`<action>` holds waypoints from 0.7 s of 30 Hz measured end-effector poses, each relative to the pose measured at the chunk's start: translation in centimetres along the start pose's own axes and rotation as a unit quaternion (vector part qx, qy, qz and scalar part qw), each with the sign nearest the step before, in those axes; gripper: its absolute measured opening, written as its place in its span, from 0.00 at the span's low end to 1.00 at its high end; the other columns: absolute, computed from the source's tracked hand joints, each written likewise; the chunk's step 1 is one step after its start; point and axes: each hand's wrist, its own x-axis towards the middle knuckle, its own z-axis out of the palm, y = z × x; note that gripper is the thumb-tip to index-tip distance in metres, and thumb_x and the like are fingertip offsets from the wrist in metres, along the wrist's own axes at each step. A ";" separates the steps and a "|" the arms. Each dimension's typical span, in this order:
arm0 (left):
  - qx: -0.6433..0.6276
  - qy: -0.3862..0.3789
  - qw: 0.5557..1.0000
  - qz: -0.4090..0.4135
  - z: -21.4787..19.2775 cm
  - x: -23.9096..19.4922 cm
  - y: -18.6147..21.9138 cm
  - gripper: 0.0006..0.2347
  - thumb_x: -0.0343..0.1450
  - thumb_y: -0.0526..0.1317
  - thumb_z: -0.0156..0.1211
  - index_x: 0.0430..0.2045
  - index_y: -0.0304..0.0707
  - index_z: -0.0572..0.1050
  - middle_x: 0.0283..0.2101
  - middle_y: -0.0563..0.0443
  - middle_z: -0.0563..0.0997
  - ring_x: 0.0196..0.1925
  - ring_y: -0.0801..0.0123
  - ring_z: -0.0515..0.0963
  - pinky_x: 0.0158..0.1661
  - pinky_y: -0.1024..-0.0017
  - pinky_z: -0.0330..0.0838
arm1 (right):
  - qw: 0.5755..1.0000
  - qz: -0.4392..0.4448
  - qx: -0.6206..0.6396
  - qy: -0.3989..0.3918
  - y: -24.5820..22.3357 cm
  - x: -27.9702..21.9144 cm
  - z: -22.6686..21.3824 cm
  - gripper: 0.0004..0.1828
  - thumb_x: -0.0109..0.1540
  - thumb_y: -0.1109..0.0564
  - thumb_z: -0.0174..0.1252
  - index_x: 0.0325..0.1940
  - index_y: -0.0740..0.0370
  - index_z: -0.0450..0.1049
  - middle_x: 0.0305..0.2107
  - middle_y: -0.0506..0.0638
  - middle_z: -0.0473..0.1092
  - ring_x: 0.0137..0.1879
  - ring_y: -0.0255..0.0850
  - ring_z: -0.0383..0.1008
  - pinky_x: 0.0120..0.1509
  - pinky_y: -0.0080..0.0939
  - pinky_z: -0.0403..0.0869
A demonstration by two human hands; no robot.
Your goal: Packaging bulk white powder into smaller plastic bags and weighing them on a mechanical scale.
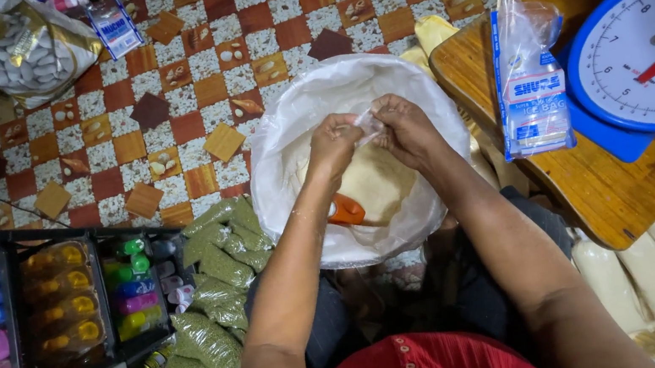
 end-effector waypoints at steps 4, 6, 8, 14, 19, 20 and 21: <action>0.062 0.096 0.993 0.002 -0.6 0.5 0.5 0.11 0.65 0.34 0.59 0.39 0.40 0.79 0.18 0.50 0.80 0.19 0.75 0.76 0.21 0.79 0.66 | 0.991 -0.090 -0.089 -0.051 0.3 -0.4 0.1 0.18 0.57 0.67 0.61 0.49 0.59 0.67 0.23 0.42 0.65 0.27 0.31 0.71 0.30 0.27 0.75; 0.088 0.115 0.989 0.024 -0.8 0.2 0.8 0.11 0.64 0.34 0.59 0.40 0.40 0.79 0.20 0.50 0.81 0.22 0.73 0.78 0.24 0.78 0.69 | 0.982 -0.123 -0.129 -0.063 -0.2 -1.0 0.6 0.22 0.54 0.71 0.60 0.50 0.60 0.67 0.22 0.42 0.63 0.26 0.30 0.69 0.29 0.26 0.71; 0.211 0.143 0.962 0.101 -0.2 -2.0 2.8 0.16 0.63 0.34 0.61 0.45 0.45 0.77 0.33 0.48 0.81 0.38 0.63 0.83 0.40 0.70 0.78 | 0.918 -0.200 -0.343 -0.003 -1.2 -1.3 0.7 0.14 0.52 0.69 0.59 0.32 0.52 0.83 0.29 0.45 0.66 0.33 0.30 0.62 0.37 0.28 0.65; 0.229 0.072 0.931 0.277 1.1 -3.0 2.6 0.12 0.64 0.21 0.60 0.25 0.43 0.77 0.43 0.48 0.70 0.49 0.49 0.79 0.48 0.66 0.77 | 0.810 -0.273 -0.520 0.003 -1.8 -1.4 0.0 0.25 0.58 0.75 0.54 0.52 0.55 0.84 0.57 0.61 0.66 0.40 0.53 0.78 0.50 0.51 0.77; 0.507 -0.001 0.841 0.192 0.0 -3.2 3.2 0.11 0.66 0.32 0.57 0.30 0.55 0.85 0.51 0.49 0.72 0.53 0.46 0.75 0.51 0.52 0.73 | 0.817 -0.257 -0.513 -0.050 -2.2 -2.2 1.1 0.23 0.58 0.75 0.58 0.57 0.66 0.79 0.60 0.69 0.66 0.47 0.60 0.75 0.48 0.50 0.77; 0.562 -0.043 0.813 0.143 -0.5 -2.6 2.2 0.10 0.65 0.36 0.58 0.29 0.60 0.85 0.49 0.53 0.74 0.53 0.51 0.74 0.51 0.53 0.71 | 0.818 -0.235 -0.522 -0.060 -2.1 -2.1 1.0 0.24 0.57 0.73 0.61 0.57 0.65 0.79 0.60 0.67 0.67 0.39 0.51 0.76 0.45 0.49 0.76; 0.562 -0.043 0.814 0.142 -0.4 -2.2 1.9 0.10 0.65 0.36 0.58 0.29 0.60 0.85 0.49 0.53 0.74 0.53 0.51 0.74 0.51 0.53 0.71 | 0.818 -0.234 -0.522 -0.061 -1.7 -1.9 0.9 0.24 0.57 0.73 0.61 0.57 0.65 0.79 0.60 0.67 0.67 0.39 0.51 0.76 0.45 0.49 0.76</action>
